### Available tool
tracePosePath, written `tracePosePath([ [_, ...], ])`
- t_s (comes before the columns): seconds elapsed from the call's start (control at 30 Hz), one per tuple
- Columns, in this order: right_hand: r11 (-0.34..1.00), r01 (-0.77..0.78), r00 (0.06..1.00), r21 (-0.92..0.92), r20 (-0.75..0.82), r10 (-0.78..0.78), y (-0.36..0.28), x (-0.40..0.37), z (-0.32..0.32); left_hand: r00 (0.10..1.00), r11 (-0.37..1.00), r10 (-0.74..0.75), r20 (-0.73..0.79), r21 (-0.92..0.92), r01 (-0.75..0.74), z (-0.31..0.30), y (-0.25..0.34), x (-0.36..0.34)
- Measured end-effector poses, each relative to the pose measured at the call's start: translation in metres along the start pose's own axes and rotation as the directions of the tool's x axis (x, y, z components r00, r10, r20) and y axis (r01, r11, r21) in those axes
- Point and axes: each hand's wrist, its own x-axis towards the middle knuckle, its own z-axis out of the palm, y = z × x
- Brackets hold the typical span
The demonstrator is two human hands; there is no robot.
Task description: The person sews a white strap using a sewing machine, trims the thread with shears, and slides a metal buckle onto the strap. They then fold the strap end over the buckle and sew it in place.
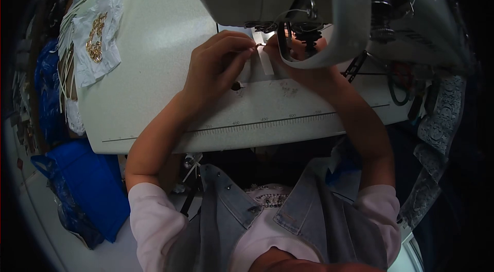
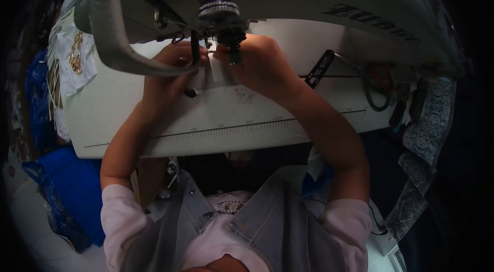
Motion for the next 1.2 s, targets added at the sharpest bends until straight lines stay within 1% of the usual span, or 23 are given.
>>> tracePosePath([
  [0.07,0.948,0.126,0.977,-0.293,-0.128,-0.17,0.005,0.006,0.006,0.986,0.997,-0.045,-0.163,0.049,0.053,0.003,-0.01,0.005],
  [0.1,0.947,0.124,0.976,-0.295,-0.135,-0.17,0.012,0.007,0.008,0.987,0.997,-0.041,-0.157,0.052,0.049,0.001,-0.013,0.01],
  [0.2,0.877,0.122,0.98,-0.465,-0.084,-0.181,0.021,0.004,0.011,0.99,0.991,-0.081,-0.115,0.096,0.092,-0.001,-0.015,0.022],
  [0.27,0.845,0.1,0.967,-0.525,-0.148,-0.207,0.014,0.004,0.01,0.988,0.968,-0.114,-0.1,0.211,0.133,0.0,-0.008,0.028],
  [0.3,0.845,0.099,0.965,-0.526,-0.157,-0.211,0.007,0.006,0.008,0.99,0.968,-0.108,-0.096,0.218,0.127,0.0,-0.005,0.027],
  [0.37,0.943,0.041,0.985,-0.331,-0.143,-0.093,-0.007,0.011,0.0,0.987,0.924,-0.05,-0.151,0.368,0.104,0.003,0.002,0.026],
  [0.4,0.943,0.034,0.982,-0.331,-0.163,-0.092,-0.014,0.009,-0.003,0.99,0.922,-0.042,-0.135,0.377,0.091,0.004,0.002,0.024],
  [0.47,0.938,-0.031,0.999,-0.346,-0.052,0.014,-0.023,0.005,-0.008,0.973,0.9,0.003,-0.232,0.424,0.099,0.007,-0.004,0.02],
  [0.5,0.94,-0.034,0.998,-0.339,-0.056,0.016,-0.023,0.004,-0.011,0.974,0.897,-0.001,-0.227,0.429,0.101,0.006,-0.007,0.019],
  [0.53,0.922,-0.135,0.981,-0.362,0.085,0.177,-0.023,0.004,-0.015,0.976,0.867,-0.056,-0.21,0.475,0.152,0.003,-0.01,0.018],
  [0.57,0.888,-0.228,0.918,-0.399,0.216,0.332,-0.022,0.004,-0.017,0.975,0.831,-0.11,-0.195,0.52,0.197,0.0,-0.013,0.018],
  [0.6,0.888,-0.235,0.919,-0.395,0.207,0.336,-0.02,0.004,-0.015,0.977,0.829,-0.109,-0.184,0.525,0.192,-0.003,-0.019,0.018],
  [0.67,0.964,-0.029,0.998,-0.263,0.042,0.041,-0.011,0.004,-0.007,0.986,0.958,0.019,-0.168,0.284,0.03,-0.007,-0.031,0.019],
  [0.7,0.964,-0.037,0.998,-0.264,0.034,0.048,-0.006,0.003,-0.002,0.987,0.959,0.019,-0.158,0.282,0.027,-0.01,-0.033,0.017],
  [0.77,0.843,0.137,0.982,-0.52,-0.042,-0.186,0.006,0.002,0.005,0.932,0.962,-0.271,-0.241,-0.085,0.258,-0.014,-0.034,0.013],
  [0.8,0.845,0.131,0.983,-0.519,-0.044,-0.179,0.006,0.003,0.006,0.923,0.939,-0.337,-0.185,-0.133,0.316,-0.016,-0.017,0.016],
  [0.87,0.758,0.226,0.933,-0.611,-0.087,-0.349,0.006,0.007,0.006,0.926,0.946,-0.318,-0.203,-0.138,0.295,-0.013,-0.001,0.018],
  [0.93,0.741,0.218,0.917,-0.635,-0.127,-0.379,0.01,0.008,0.005,0.925,0.949,-0.307,-0.224,-0.145,0.279,-0.009,0.007,0.019],
  [1.0,0.725,0.21,0.9,-0.656,-0.161,-0.406,0.01,0.01,0.004,0.943,0.961,-0.259,-0.208,0.046,0.274,-0.007,0.008,0.02],
  [1.03,0.72,0.187,0.906,-0.669,-0.166,-0.39,0.008,0.009,0.004,0.939,0.957,-0.274,-0.207,0.041,0.288,-0.004,0.009,0.019],
  [1.1,0.707,0.163,0.925,-0.688,-0.142,-0.351,0.006,0.009,0.003,0.969,0.944,-0.046,-0.245,0.306,0.122,0.001,0.012,0.017],
  [1.13,0.708,0.166,0.926,-0.687,-0.139,-0.352,0.007,0.009,0.005,0.968,0.944,-0.048,-0.248,0.305,0.125,0.002,0.012,0.017],
  [1.2,0.787,0.225,0.945,-0.575,-0.067,-0.32,0.009,0.011,0.009,0.963,0.779,0.199,-0.183,0.626,-0.042,0.001,0.016,0.019],
])
